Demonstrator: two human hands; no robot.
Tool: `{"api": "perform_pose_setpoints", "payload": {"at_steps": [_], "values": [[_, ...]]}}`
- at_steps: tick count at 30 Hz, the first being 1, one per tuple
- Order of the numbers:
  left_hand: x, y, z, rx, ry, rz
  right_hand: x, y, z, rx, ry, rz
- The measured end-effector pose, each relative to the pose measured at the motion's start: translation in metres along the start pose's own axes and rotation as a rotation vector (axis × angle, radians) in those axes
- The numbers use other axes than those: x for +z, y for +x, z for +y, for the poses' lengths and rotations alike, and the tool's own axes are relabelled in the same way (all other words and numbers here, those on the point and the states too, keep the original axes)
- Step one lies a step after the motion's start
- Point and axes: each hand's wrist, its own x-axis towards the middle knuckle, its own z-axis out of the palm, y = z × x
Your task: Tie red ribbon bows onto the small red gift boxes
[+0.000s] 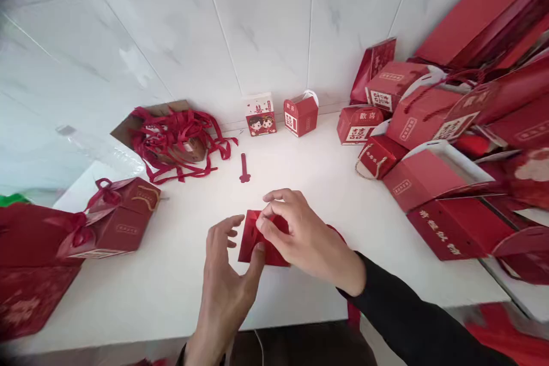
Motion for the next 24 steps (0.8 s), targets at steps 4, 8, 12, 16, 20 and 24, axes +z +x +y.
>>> {"api": "perform_pose_setpoints", "payload": {"at_steps": [4,8,12,16,20,24], "values": [[-0.003,-0.003,-0.006,-0.116,-0.189,0.0,0.004,-0.002,0.002,-0.017,-0.056,-0.041],[-0.006,-0.003,-0.007,-0.183,-0.28,0.005,0.01,0.003,0.002,-0.054,-0.087,-0.038],[-0.006,-0.003,-0.006,-0.209,-0.319,0.0,0.014,0.01,0.0,-0.049,-0.097,-0.054],[-0.006,-0.004,-0.003,-0.224,-0.347,-0.003,0.017,0.014,0.001,-0.048,-0.081,-0.053],[-0.009,0.001,0.0,-0.317,-0.408,-0.014,0.019,0.016,0.003,-0.056,-0.065,-0.038],[-0.011,0.013,-0.003,-0.386,-0.459,-0.067,0.019,0.016,0.002,-0.053,-0.059,-0.038]]}}
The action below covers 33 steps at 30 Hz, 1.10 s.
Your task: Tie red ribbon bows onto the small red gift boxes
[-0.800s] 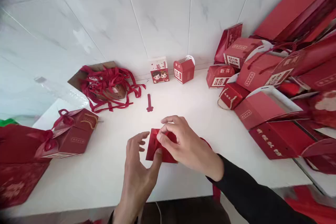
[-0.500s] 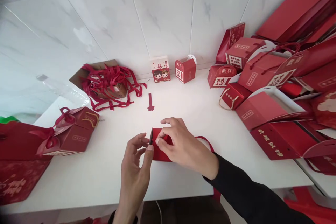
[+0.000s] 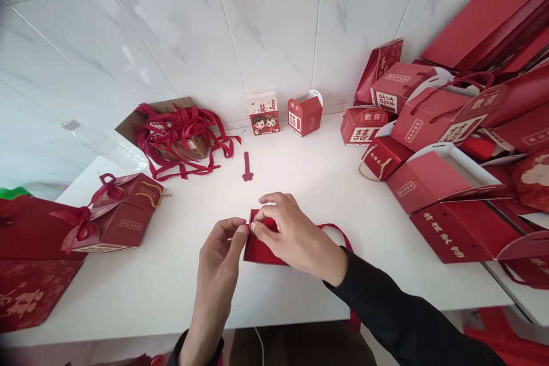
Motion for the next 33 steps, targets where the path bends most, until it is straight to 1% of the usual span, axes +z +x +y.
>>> {"api": "perform_pose_setpoints", "payload": {"at_steps": [5,7,9,11,13,15,17,19,20,21,22,23,24,25,26,27,29,31,33], "values": [[-0.001,0.006,0.002,-0.032,-0.066,-0.033,0.0,-0.007,0.001,-0.018,0.0,0.011],[-0.003,0.006,0.002,-0.045,-0.122,-0.003,0.0,-0.014,0.004,-0.062,-0.034,0.044],[-0.011,0.008,0.0,-0.045,-0.198,0.049,0.002,-0.02,0.009,-0.097,-0.095,0.09],[-0.025,0.015,-0.004,-0.034,-0.244,0.122,0.003,-0.027,0.015,-0.087,-0.143,0.122],[-0.046,0.026,-0.009,-0.025,-0.224,0.23,0.003,-0.032,0.021,-0.062,-0.159,0.144],[-0.07,0.039,-0.015,-0.031,-0.146,0.363,0.001,-0.038,0.024,-0.06,-0.15,0.168],[-0.09,0.047,-0.02,-0.037,-0.047,0.486,-0.002,-0.047,0.022,-0.063,-0.134,0.224],[-0.1,0.044,-0.024,-0.026,0.04,0.587,-0.006,-0.058,0.019,-0.005,-0.095,0.311],[-0.1,0.038,-0.026,-0.021,0.098,0.611,-0.007,-0.065,0.017,0.061,-0.065,0.331],[-0.096,0.029,-0.027,-0.027,0.158,0.588,-0.009,-0.072,0.016,0.142,-0.028,0.314],[-0.089,0.018,-0.027,-0.041,0.218,0.527,-0.009,-0.078,0.015,0.226,0.016,0.257],[-0.08,0.007,-0.028,-0.074,0.264,0.384,-0.008,-0.083,0.016,0.301,0.06,0.173],[-0.068,-0.004,-0.028,-0.114,0.25,0.194,-0.006,-0.088,0.017,0.357,0.098,0.085],[-0.056,-0.014,-0.028,-0.151,0.24,0.051,-0.004,-0.091,0.02,0.394,0.13,0.016],[-0.044,-0.021,-0.029,-0.182,0.234,-0.028,-0.001,-0.093,0.023,0.42,0.156,-0.025],[-0.033,-0.026,-0.03,-0.197,0.223,-0.078,0.002,-0.093,0.027,0.448,0.184,-0.041],[-0.016,-0.028,-0.032,-0.209,0.195,-0.098,0.008,-0.092,0.036,0.511,0.267,-0.049],[-0.005,-0.023,-0.033,-0.222,0.139,-0.065,0.014,-0.088,0.043,0.572,0.391,-0.036],[0.001,-0.015,-0.032,-0.212,0.08,-0.014,0.017,-0.083,0.048,0.594,0.5,0.007]]}}
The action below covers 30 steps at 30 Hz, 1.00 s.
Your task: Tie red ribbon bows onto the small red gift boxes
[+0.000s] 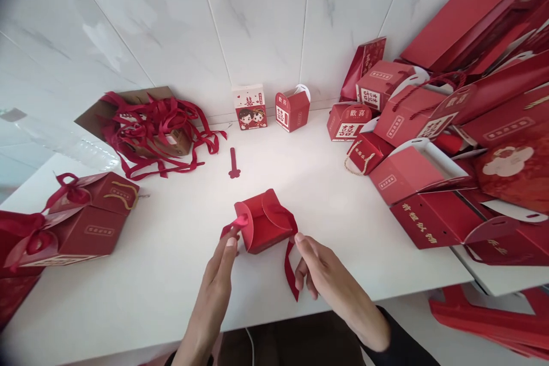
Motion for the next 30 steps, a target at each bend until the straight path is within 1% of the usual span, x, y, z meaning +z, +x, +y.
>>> {"api": "perform_pose_setpoints", "payload": {"at_steps": [2,5,8,10,13,15,17,22,24,26,27,28,30], "values": [[0.003,0.007,0.007,0.095,-0.034,-0.012,0.001,0.008,-0.001,-0.01,0.06,0.04],[0.008,0.015,0.021,0.284,-0.023,-0.026,0.0,0.021,-0.009,-0.063,0.054,0.13],[0.014,0.023,0.034,0.414,0.008,0.063,-0.004,0.034,-0.02,-0.179,0.015,0.255],[0.018,0.027,0.039,0.466,0.01,0.088,-0.005,0.041,-0.026,-0.241,-0.005,0.299],[0.023,0.03,0.039,0.485,0.023,0.09,-0.005,0.046,-0.03,-0.28,-0.009,0.258],[0.024,0.03,0.036,0.484,0.042,0.091,-0.003,0.045,-0.028,-0.276,0.011,0.217],[0.022,0.028,0.033,0.466,0.049,0.086,0.0,0.042,-0.026,-0.269,0.041,0.208],[0.016,0.018,0.031,0.41,0.016,0.018,0.005,0.032,-0.028,-0.327,0.138,0.242],[0.015,0.013,0.033,0.446,0.027,0.042,0.007,0.025,-0.032,-0.355,0.156,0.287],[0.014,0.007,0.037,0.485,0.032,0.073,0.009,0.017,-0.037,-0.384,0.133,0.339],[0.015,0.005,0.038,0.488,0.019,0.07,0.01,0.014,-0.039,-0.402,0.112,0.355],[0.015,0.002,0.039,0.478,0.0,0.049,0.011,0.01,-0.04,-0.423,0.088,0.355],[0.017,-0.001,0.041,0.426,-0.023,-0.042,0.013,0.005,-0.041,-0.449,0.045,0.308]]}}
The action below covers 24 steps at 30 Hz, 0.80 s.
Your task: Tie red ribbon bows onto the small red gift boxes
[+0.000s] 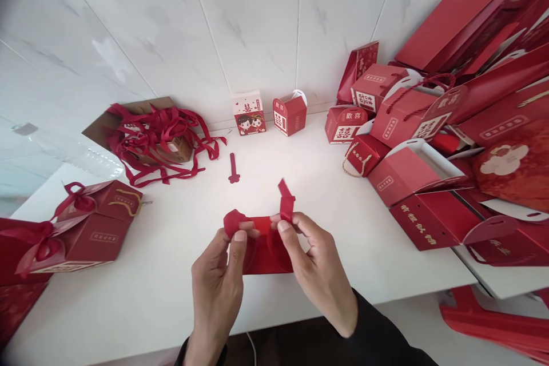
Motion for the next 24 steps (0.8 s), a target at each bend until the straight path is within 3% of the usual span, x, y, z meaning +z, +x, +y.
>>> {"api": "perform_pose_setpoints", "payload": {"at_steps": [4,7,10,13,16,19,24], "values": [[0.002,0.0,0.002,-0.073,0.045,-0.15,0.001,0.001,-0.004,-0.074,-0.043,-0.098],[0.002,0.0,0.006,-0.033,0.074,-0.221,-0.001,0.007,-0.012,-0.276,-0.138,-0.135],[0.003,0.001,0.01,-0.003,0.088,-0.304,-0.003,0.017,-0.023,-0.496,-0.267,-0.275],[0.003,0.003,0.012,-0.093,0.037,-0.297,-0.008,0.028,-0.03,-0.572,-0.374,-0.439],[0.0,0.008,0.013,-0.182,-0.046,-0.282,-0.016,0.036,-0.032,-0.595,-0.511,-0.396],[-0.006,0.011,0.014,-0.195,-0.065,-0.282,-0.03,0.034,-0.035,-0.533,-0.558,-0.354],[-0.013,0.012,0.017,-0.161,-0.132,-0.396,-0.047,0.025,-0.044,-0.154,-0.419,-0.468]]}}
